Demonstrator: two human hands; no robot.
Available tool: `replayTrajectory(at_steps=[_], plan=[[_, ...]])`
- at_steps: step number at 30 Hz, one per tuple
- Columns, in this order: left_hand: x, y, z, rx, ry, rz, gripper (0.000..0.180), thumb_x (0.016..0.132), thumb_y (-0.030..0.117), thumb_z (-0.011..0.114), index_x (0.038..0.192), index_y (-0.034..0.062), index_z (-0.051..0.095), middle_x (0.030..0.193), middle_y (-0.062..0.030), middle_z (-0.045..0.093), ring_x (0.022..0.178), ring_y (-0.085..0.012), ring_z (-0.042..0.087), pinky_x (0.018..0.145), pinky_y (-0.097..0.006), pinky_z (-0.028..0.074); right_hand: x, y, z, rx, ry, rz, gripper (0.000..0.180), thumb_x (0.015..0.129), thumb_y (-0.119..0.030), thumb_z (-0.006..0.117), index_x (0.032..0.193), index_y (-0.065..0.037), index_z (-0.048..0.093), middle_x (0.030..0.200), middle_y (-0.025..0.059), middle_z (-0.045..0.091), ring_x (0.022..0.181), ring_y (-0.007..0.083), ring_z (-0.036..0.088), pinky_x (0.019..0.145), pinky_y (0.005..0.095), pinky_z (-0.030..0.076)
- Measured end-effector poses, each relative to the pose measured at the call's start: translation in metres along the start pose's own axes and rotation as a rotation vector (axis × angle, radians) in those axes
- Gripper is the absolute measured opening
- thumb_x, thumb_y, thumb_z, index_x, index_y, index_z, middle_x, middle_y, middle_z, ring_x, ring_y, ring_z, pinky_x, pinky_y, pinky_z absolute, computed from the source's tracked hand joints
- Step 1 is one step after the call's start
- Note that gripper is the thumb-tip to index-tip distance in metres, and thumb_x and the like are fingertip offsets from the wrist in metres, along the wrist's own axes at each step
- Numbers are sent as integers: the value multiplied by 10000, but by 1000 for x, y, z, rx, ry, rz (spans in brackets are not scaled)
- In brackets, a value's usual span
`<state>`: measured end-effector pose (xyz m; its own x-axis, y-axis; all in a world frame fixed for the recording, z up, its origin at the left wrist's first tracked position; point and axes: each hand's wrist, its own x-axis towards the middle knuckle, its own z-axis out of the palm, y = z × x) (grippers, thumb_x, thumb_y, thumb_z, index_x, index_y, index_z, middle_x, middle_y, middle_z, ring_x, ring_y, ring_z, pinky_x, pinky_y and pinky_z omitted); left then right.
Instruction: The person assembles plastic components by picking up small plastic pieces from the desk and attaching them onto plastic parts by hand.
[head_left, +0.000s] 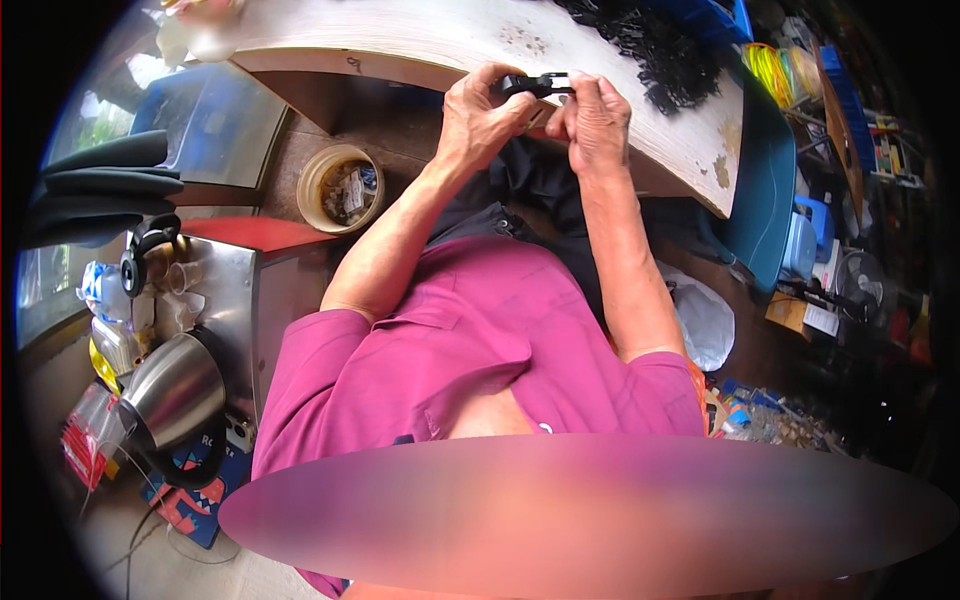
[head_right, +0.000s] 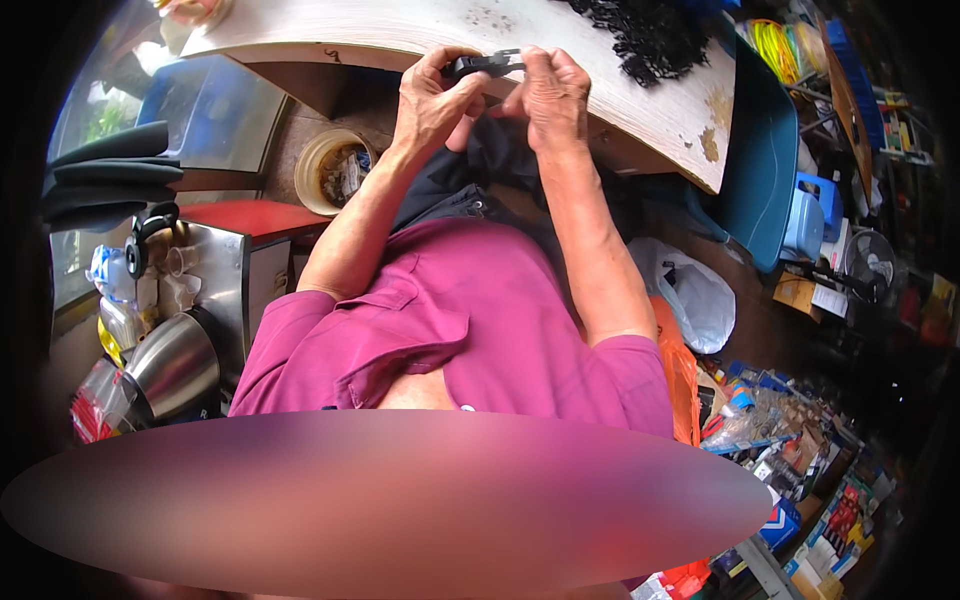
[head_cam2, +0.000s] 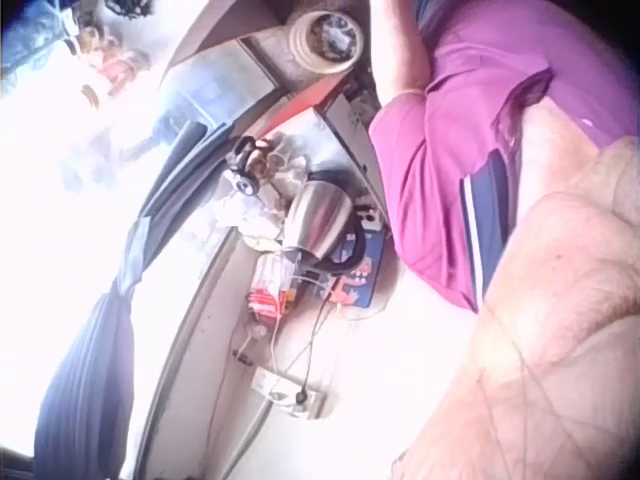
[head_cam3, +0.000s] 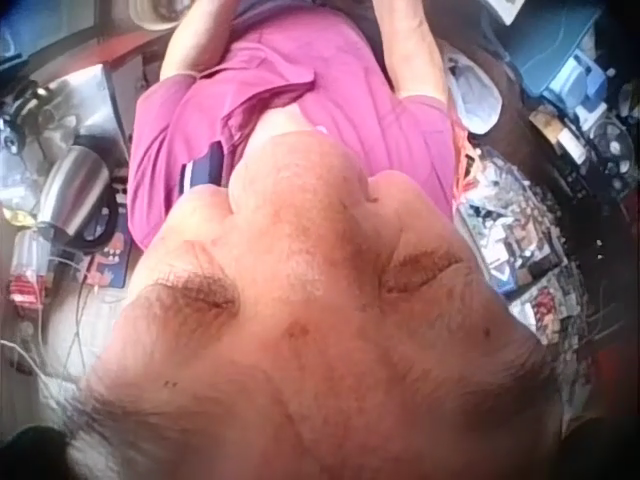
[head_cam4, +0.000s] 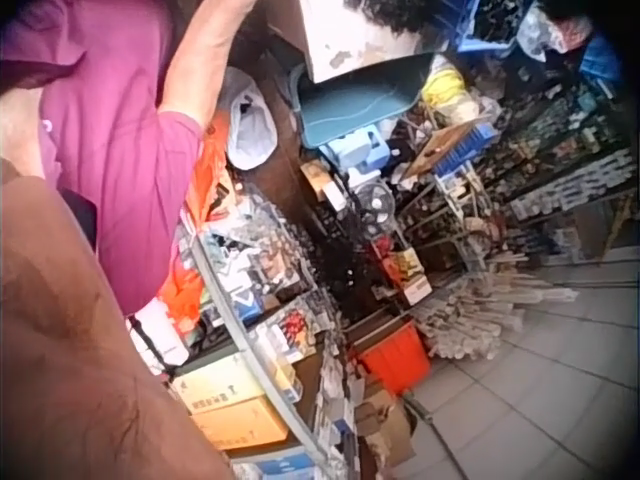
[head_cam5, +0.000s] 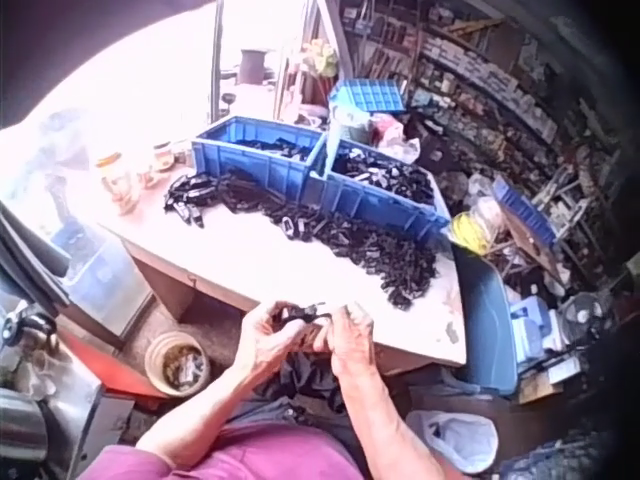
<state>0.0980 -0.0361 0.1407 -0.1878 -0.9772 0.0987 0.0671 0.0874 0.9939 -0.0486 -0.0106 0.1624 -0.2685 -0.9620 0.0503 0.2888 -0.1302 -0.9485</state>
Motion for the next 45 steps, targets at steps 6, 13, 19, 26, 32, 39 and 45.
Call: replayTrajectory(at_steps=[6,13,19,26,32,39,45], plan=[[-5,-5,8,193,-38,89,323,769,225,692,1026,29,671,818,-142,697,729,-195,687,689,-330,542,-8,2,-8,12,-23,8,270,916,-200,632,728,-39,522,565,39,548,384,106,478,356,285,461],[-12,7,11,424,-68,165,300,772,219,656,1005,29,663,863,-218,688,807,-360,690,742,-396,541,-19,9,-15,8,-7,15,251,920,-190,629,743,-49,521,538,38,533,376,111,462,362,273,444],[-15,12,15,541,-110,245,286,782,204,641,1000,21,654,831,-213,688,802,-355,691,723,-406,539,-27,13,-17,4,34,-4,261,925,-199,623,742,-50,511,595,41,544,413,104,479,367,293,482],[-12,-5,20,264,-114,65,303,809,265,694,947,-3,670,717,-134,678,631,-193,663,635,-320,525,-30,21,-22,-10,70,75,275,930,-226,626,760,-44,509,626,29,519,417,109,482,354,278,481],[-14,-4,32,-87,-10,-101,196,863,158,688,886,-34,657,698,-38,643,571,-79,601,499,-225,508,-32,19,-26,-37,172,122,413,895,-361,670,877,26,529,641,70,531,398,134,507,347,303,501],[-15,-5,38,-37,-80,-78,141,912,123,661,915,-15,635,717,-50,636,565,-80,577,501,-226,487,-38,14,-36,-29,101,282,527,907,-482,614,912,39,543,654,87,531,399,160,523,347,330,506],[-18,-9,47,-156,-120,-148,133,913,120,657,902,-5,616,720,-45,630,547,-74,556,496,-214,471,-43,26,-45,42,107,113,386,947,-382,595,874,-4,575,613,37,523,388,105,476,337,306,477]])
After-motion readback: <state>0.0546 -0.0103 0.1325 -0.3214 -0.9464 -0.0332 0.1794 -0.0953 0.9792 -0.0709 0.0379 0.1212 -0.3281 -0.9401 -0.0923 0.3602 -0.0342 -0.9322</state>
